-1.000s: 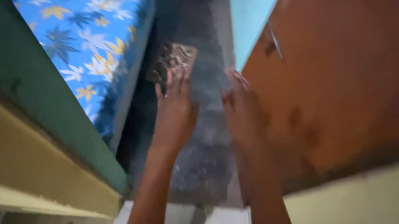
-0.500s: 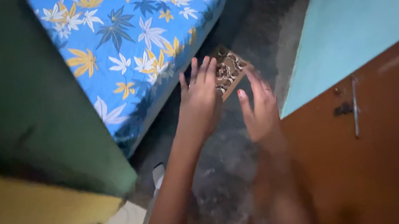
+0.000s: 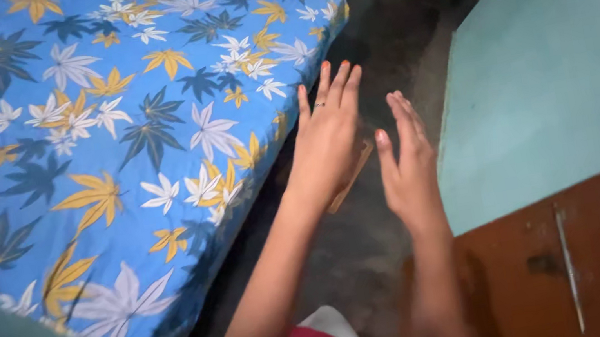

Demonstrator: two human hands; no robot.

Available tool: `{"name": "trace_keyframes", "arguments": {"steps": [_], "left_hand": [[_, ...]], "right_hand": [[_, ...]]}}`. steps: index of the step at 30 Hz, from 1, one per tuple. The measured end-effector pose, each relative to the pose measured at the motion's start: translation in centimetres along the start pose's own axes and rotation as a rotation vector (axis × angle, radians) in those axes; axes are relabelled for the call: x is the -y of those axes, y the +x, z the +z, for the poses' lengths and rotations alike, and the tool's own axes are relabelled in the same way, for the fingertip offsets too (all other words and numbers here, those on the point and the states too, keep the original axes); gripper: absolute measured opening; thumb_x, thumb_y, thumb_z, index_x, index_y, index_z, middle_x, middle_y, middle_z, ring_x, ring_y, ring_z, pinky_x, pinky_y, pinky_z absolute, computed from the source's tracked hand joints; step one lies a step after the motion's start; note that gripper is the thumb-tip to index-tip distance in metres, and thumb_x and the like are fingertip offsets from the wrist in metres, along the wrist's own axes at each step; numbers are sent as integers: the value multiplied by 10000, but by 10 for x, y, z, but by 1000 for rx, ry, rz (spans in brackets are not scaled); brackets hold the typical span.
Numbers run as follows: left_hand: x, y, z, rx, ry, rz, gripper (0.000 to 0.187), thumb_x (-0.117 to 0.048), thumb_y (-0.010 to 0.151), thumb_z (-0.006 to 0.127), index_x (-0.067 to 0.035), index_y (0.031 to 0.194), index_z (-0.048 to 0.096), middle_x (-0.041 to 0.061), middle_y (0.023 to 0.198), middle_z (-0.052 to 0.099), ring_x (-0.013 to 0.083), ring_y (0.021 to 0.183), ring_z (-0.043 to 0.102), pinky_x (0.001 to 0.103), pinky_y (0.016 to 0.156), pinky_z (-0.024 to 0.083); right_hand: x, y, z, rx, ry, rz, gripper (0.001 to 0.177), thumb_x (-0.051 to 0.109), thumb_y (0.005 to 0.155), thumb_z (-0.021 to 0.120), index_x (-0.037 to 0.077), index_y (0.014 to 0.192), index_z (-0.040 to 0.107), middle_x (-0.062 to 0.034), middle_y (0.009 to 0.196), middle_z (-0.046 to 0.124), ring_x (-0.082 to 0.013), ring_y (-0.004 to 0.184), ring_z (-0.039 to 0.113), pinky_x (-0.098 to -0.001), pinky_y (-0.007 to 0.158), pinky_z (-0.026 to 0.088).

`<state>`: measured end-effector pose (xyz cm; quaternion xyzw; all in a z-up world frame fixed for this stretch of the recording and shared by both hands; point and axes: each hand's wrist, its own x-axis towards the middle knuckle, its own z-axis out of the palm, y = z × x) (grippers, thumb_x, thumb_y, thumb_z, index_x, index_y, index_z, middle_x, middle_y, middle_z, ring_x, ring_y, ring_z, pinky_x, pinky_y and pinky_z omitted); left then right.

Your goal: The person opens a bedroom door, adjusts a patterned curtain, closes a window, and then closes and latches the main door. The person then returns to the bedroom.

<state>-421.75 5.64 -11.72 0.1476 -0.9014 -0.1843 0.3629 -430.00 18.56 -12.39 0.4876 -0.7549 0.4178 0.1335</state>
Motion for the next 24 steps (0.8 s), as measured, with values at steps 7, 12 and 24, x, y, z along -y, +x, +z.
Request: {"name": "trace_keyframes", "arguments": {"steps": [7,12,24], "left_hand": [[47,97,73,-60,51,-14,718,-43,879,628,31,1544,366,203,1614,388,403,1556,258,628,1229,212],[50,177,139,-127,69,21,691,-97,888,635,27,1516,374,204,1593,383,446,1535,216,677,1191,177],[48,303,288,-22,-86,-12,730,-99,873,649,43,1527,357,215,1607,368,431,1545,223,673,1197,176]], "right_hand": [[-83,96,23,-20,20,41,456,167,1080,503,-12,1499,473,-223,1572,482,-394,1478,437,-459,1203,348],[-161,174,21,-32,-5,-28,462,192,1093,504,-8,1508,473,-227,1576,475,-399,1478,431,-467,1207,339],[-322,253,7,3,23,64,489,233,1083,494,2,1513,456,-224,1578,472,-392,1474,438,-463,1194,351]]}}
